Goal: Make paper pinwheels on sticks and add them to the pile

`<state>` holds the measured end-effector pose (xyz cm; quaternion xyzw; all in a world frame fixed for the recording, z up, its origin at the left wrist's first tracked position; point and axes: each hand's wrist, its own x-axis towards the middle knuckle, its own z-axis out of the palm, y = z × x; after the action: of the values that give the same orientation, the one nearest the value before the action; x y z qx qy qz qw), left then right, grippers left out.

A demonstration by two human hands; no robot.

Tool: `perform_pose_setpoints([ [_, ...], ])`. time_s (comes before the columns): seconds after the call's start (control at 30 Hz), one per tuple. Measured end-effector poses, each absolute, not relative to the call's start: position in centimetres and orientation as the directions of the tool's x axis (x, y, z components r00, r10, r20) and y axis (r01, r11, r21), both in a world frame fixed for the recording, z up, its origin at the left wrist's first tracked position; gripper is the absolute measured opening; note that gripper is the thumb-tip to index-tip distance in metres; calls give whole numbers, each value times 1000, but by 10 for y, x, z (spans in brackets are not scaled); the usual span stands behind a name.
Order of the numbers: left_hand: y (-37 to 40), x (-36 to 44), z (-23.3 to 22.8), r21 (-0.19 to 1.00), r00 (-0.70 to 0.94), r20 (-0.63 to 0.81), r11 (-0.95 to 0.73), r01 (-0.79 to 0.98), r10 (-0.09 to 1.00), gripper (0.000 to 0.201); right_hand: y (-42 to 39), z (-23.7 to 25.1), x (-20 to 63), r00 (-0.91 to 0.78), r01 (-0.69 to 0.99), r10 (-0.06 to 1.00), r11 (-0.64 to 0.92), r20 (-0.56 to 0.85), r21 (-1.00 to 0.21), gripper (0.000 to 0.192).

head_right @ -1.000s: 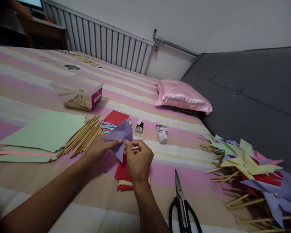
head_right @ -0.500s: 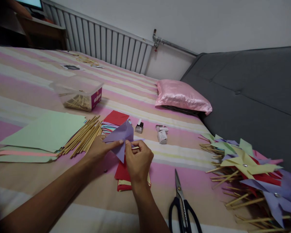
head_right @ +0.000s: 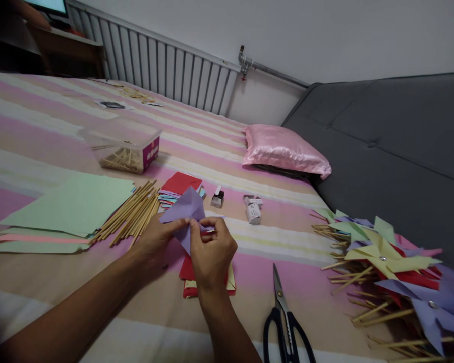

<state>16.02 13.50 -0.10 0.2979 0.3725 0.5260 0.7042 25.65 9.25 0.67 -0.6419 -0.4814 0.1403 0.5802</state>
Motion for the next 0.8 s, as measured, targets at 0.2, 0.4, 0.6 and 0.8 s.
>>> perform_pose_setpoints([
  [0.2,133,159,5,788,126,-192,230,-571,973,22,92,8,253,474,217,818,251,327,-943,67],
  [0.4,134,158,2,818,163,-147,212,-534,976,24,98,2,253,417,-153,894,245,162,-957,66],
  [0.6,133,161,-2,829,214,-103,203,-521,971,24,101,-2,254,434,-204,890,247,138,-947,60],
  [0.8,130,154,4,805,408,-126,333,-491,904,18,105,2,274,270,-399,963,96,-17,-912,62],
])
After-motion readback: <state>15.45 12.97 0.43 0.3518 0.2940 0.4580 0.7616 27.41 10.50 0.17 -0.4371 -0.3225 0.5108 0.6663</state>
